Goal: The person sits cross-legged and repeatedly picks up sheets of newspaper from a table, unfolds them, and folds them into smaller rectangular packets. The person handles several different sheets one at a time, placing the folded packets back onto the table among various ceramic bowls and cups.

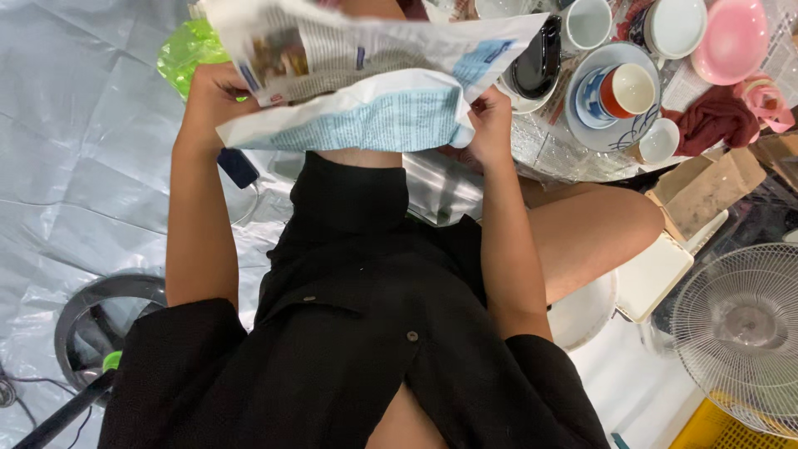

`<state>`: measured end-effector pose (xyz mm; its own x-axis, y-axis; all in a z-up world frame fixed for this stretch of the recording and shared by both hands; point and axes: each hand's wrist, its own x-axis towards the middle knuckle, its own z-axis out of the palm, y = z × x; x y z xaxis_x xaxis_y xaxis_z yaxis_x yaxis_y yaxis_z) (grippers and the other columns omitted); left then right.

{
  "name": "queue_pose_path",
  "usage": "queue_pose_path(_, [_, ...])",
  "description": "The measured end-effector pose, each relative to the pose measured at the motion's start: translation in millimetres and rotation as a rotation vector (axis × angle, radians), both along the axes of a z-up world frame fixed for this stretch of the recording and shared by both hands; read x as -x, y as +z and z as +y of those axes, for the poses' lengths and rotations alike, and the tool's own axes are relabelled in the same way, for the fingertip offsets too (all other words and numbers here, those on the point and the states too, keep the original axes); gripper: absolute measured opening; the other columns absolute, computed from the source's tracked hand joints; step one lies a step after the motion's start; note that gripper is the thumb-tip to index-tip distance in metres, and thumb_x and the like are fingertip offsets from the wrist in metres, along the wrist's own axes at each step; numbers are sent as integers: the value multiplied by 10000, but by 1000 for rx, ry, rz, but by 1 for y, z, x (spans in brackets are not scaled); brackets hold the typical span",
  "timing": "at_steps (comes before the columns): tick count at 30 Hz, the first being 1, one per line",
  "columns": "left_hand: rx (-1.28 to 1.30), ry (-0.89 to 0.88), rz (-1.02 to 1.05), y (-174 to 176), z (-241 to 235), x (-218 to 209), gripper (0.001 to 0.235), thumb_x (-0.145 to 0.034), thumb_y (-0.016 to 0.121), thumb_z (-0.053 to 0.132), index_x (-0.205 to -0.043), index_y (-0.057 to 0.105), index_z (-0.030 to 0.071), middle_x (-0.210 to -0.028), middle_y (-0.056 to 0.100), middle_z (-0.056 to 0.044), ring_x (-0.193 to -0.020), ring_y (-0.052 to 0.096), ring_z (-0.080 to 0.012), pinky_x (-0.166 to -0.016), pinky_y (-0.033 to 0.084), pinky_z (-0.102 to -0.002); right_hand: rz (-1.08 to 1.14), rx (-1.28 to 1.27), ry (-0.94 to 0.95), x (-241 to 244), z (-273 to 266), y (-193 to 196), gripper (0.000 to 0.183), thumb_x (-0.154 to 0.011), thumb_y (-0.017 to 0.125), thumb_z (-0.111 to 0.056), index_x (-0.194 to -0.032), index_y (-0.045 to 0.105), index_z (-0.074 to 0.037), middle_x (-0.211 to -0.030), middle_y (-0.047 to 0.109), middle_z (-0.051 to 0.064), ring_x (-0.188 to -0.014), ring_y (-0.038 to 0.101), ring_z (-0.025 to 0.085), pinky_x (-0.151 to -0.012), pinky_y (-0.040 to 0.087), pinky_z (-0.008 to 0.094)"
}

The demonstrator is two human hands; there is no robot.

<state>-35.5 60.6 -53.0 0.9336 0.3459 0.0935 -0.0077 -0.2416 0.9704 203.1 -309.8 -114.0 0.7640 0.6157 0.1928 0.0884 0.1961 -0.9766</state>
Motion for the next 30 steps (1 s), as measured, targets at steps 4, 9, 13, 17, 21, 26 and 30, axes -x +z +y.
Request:
queue_pose_path(4, [-132,129,43,0,-3,2,168,-933,728,-122,-1046,793,-16,-974,759,-38,-842,604,-65,-716,488,-255,-138,190,-179,2,0,7,113,-961,695,85,-1043,743,24,-1000,705,36,-839,648,92,-725,511,258])
queue_pose_path(9, [-313,113,-312,26,-16,0,270,-909,768,-150,-1140,780,-11,-1104,766,-95,-995,726,-160,-864,565,-277,-704,205,-316,12,7,36,160,-894,719,118,-1004,736,2,-1104,736,122,-1025,717,238,-899,547,321])
queue_pose_path(13, [-377,87,-466,35,-22,-6,252,-896,789,-136,-1055,815,58,-1184,758,-168,-998,757,-269,-825,585,-283,-695,93,-313,19,14,55,215,-856,678,146,-989,745,-10,-1110,712,156,-982,708,266,-857,554,310])
queue_pose_path(17, [-328,175,-451,25,-28,-10,256,-841,712,-165,-941,808,50,-1160,764,-176,-1015,747,-285,-821,573,-312,-713,87,-365,25,20,60,297,-815,612,207,-973,743,-8,-1112,719,152,-1011,720,263,-870,575,322])
queue_pose_path(21, [-242,235,-435,18,-39,-19,150,-930,742,-134,-929,773,13,-1239,733,-177,-1153,724,-295,-1001,582,-367,-649,122,-369,25,20,62,332,-776,599,226,-958,750,-7,-1099,706,160,-1019,701,277,-813,563,297])
queue_pose_path(26, [-288,383,-360,15,-47,-26,165,-859,697,-34,-1016,683,16,-1271,646,-165,-1209,660,-289,-1012,561,-363,-732,129,-439,25,22,64,327,-761,558,228,-860,734,-29,-1093,722,147,-1051,719,286,-939,579,360])
queue_pose_path(30, [64,719,-19,18,-65,-14,370,-907,783,232,-1077,542,7,-1093,533,-151,-1030,547,-289,-854,487,-362,-657,114,-436,26,19,67,276,-788,556,207,-856,714,-9,-1099,710,158,-1053,710,300,-964,559,369])
